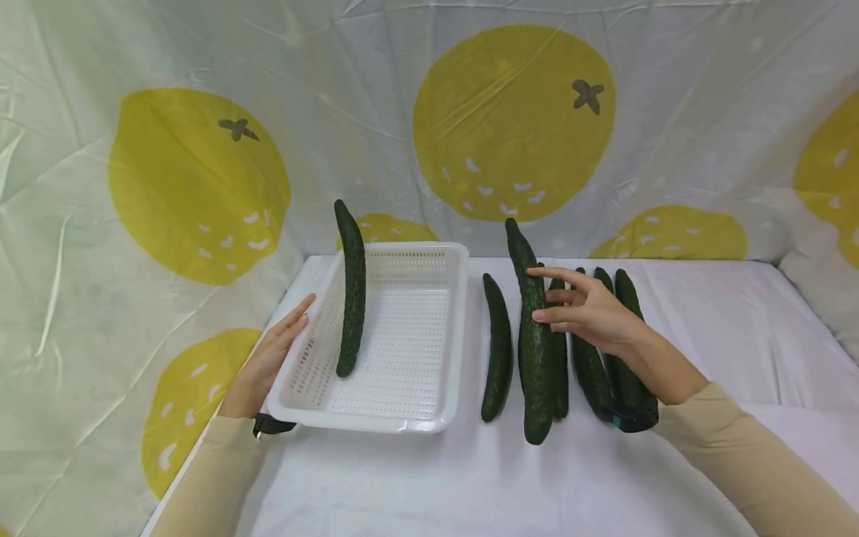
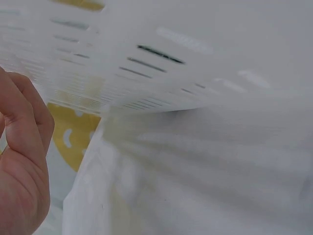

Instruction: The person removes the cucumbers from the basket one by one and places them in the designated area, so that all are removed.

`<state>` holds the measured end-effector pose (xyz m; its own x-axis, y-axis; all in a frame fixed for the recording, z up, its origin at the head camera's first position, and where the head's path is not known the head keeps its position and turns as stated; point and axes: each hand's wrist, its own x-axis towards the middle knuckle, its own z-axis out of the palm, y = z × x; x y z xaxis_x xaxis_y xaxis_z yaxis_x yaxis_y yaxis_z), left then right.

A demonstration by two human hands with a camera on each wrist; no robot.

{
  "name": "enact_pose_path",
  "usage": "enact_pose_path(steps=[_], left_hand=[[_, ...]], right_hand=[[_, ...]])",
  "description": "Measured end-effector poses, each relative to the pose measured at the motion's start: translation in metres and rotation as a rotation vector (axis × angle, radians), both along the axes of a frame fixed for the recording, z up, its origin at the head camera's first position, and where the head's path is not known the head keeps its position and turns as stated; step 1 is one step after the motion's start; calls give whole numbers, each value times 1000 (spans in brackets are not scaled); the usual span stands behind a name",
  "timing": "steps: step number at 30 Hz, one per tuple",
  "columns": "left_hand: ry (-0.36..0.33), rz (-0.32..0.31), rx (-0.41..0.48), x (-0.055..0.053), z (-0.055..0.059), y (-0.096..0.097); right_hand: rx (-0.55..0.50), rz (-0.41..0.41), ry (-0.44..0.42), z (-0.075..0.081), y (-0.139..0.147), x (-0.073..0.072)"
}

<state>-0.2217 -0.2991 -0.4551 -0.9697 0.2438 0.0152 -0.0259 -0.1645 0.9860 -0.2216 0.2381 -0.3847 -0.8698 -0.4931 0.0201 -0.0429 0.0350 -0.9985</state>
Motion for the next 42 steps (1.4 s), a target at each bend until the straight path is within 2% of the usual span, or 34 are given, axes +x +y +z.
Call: enact_pose_path(steps=[6, 16, 28, 35, 42], left_hand=[[4, -9, 14, 1, -2, 0], [4, 1, 8, 0, 2, 0], [11, -21, 54, 2, 0, 0], [-19, 5, 26, 2, 0, 1], [-29, 10, 9, 2, 1, 1]], right_hand=[[2, 3, 45, -5, 25, -5], [59, -59, 70, -12, 71, -11], [-1, 48, 92, -26, 122, -13], [85, -51, 99, -34, 145, -13], [182, -74, 110, -43, 168, -16]])
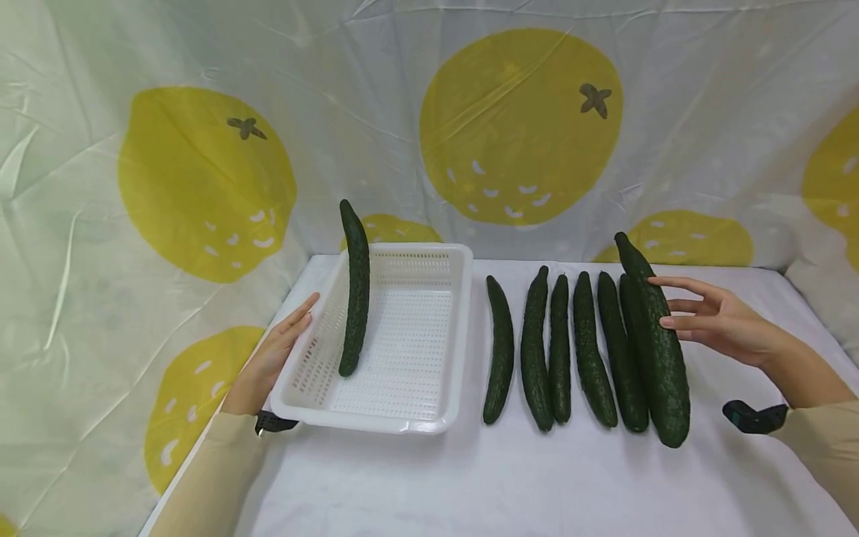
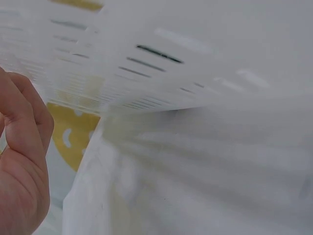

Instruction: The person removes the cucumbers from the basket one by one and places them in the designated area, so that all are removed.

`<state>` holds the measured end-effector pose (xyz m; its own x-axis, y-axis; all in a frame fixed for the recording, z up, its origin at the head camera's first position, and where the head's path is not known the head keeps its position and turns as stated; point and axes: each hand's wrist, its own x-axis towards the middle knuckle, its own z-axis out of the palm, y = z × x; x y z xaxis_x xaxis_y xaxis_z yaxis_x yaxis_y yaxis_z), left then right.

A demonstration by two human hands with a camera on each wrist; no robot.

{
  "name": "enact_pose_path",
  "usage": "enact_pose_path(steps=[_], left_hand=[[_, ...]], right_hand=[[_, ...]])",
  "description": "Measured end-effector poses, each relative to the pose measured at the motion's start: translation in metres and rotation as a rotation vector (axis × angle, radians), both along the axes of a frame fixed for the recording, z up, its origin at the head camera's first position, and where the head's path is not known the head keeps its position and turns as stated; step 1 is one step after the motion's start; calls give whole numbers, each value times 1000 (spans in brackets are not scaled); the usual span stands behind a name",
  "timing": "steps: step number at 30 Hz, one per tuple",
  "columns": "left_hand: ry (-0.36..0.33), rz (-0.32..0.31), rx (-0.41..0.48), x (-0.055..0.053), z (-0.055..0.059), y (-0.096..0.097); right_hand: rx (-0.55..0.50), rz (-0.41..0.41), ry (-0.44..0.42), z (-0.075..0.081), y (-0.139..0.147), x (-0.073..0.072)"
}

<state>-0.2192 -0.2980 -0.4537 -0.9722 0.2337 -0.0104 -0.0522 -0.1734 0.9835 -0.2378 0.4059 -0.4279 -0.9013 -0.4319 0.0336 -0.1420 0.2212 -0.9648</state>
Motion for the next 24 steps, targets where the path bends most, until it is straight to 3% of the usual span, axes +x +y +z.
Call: enact_pose_path(steps=[9, 14, 20, 24], left_hand=[[9, 5, -17, -1, 1, 1], [3, 0, -7, -2, 1, 1], [-5, 1, -4, -2, 1, 1], [2, 5, -19, -1, 0, 1]], right_hand=[[48, 69, 20, -11, 27, -4], [18, 118, 5, -19, 40, -6], [132, 7, -47, -30, 48, -6], [124, -4, -49, -35, 50, -7]])
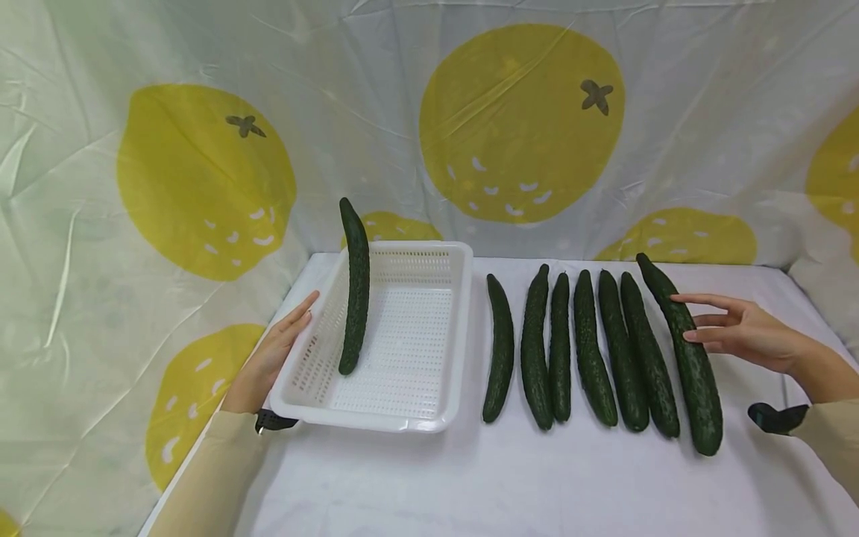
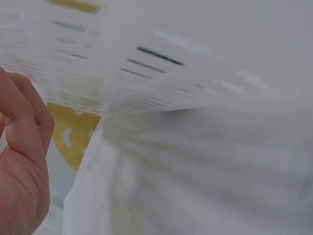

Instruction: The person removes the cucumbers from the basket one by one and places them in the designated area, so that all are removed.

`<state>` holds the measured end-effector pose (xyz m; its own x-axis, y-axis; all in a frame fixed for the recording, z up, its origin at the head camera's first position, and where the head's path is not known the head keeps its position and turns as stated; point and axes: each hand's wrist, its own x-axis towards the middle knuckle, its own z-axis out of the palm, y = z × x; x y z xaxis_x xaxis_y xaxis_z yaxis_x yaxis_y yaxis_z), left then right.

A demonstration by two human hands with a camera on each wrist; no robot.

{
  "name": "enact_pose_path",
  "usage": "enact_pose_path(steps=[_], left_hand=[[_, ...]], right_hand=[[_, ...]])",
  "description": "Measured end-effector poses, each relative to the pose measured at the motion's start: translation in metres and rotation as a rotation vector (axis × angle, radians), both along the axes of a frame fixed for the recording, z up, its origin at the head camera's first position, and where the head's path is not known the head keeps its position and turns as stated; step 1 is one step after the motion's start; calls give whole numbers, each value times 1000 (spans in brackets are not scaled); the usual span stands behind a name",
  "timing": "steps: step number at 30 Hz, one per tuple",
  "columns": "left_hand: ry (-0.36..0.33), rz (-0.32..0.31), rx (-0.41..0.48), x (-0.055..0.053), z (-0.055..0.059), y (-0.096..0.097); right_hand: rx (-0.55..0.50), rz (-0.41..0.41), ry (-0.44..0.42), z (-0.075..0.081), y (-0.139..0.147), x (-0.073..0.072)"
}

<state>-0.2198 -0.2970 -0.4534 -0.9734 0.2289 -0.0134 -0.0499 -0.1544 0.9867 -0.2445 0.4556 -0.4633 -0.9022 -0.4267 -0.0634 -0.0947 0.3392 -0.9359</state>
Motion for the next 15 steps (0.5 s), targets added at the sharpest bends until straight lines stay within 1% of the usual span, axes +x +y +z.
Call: enact_pose_path(steps=[4, 7, 11, 15], left_hand=[[16, -4, -8, 1, -1, 0], [16, -7, -2, 1, -2, 0], [-1, 3, 9, 1, -1, 0], [-19, 11, 12, 1, 0, 0]], right_hand=[[8, -12, -7, -4, 2, 0], [41, -29, -28, -7, 3, 0], [71, -48, -45, -11, 4, -1], [83, -76, -53, -11, 4, -1]])
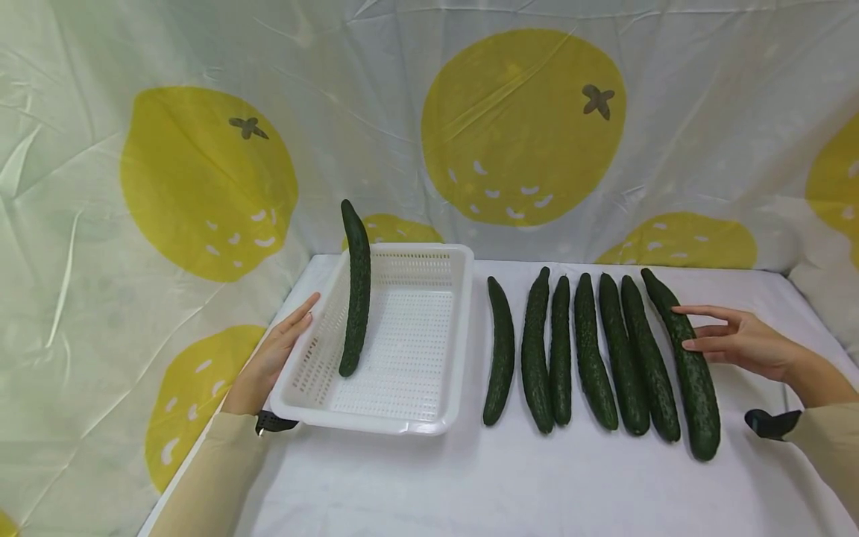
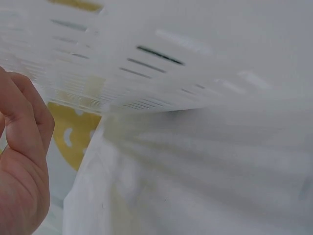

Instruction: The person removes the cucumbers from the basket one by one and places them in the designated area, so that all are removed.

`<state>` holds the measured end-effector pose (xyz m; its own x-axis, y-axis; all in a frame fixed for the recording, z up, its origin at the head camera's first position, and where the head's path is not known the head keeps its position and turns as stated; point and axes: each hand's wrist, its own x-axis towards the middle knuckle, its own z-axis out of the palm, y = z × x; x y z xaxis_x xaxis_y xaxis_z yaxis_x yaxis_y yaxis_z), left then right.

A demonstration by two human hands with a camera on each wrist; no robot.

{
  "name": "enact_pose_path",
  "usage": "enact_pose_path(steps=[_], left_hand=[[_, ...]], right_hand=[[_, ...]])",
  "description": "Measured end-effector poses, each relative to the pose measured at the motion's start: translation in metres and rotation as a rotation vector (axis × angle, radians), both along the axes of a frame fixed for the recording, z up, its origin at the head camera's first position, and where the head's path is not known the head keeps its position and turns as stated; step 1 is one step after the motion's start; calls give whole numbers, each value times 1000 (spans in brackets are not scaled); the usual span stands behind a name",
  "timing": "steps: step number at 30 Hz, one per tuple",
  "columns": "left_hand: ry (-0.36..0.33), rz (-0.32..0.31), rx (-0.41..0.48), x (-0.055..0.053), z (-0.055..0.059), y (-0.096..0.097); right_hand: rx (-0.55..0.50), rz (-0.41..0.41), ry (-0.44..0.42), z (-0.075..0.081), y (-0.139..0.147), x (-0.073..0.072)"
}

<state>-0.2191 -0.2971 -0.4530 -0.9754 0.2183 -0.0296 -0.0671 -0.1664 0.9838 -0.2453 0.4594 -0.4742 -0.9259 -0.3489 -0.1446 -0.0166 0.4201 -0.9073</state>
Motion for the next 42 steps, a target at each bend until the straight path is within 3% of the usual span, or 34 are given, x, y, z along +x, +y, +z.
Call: enact_pose_path(steps=[10, 16, 30, 36, 42], left_hand=[[10, 4, -7, 1, 1, 1], [35, -7, 5, 1, 2, 1], [-1, 3, -13, 1, 4, 2], [-13, 7, -26, 2, 3, 2], [-13, 11, -16, 2, 3, 2]], right_hand=[[168, -43, -10, 3, -8, 1], [162, -22, -6, 4, -8, 0], [258, -100, 66, 11, -7, 4], [210, -143, 146, 31, -16, -2], [103, -87, 223, 61, -44, -11]])
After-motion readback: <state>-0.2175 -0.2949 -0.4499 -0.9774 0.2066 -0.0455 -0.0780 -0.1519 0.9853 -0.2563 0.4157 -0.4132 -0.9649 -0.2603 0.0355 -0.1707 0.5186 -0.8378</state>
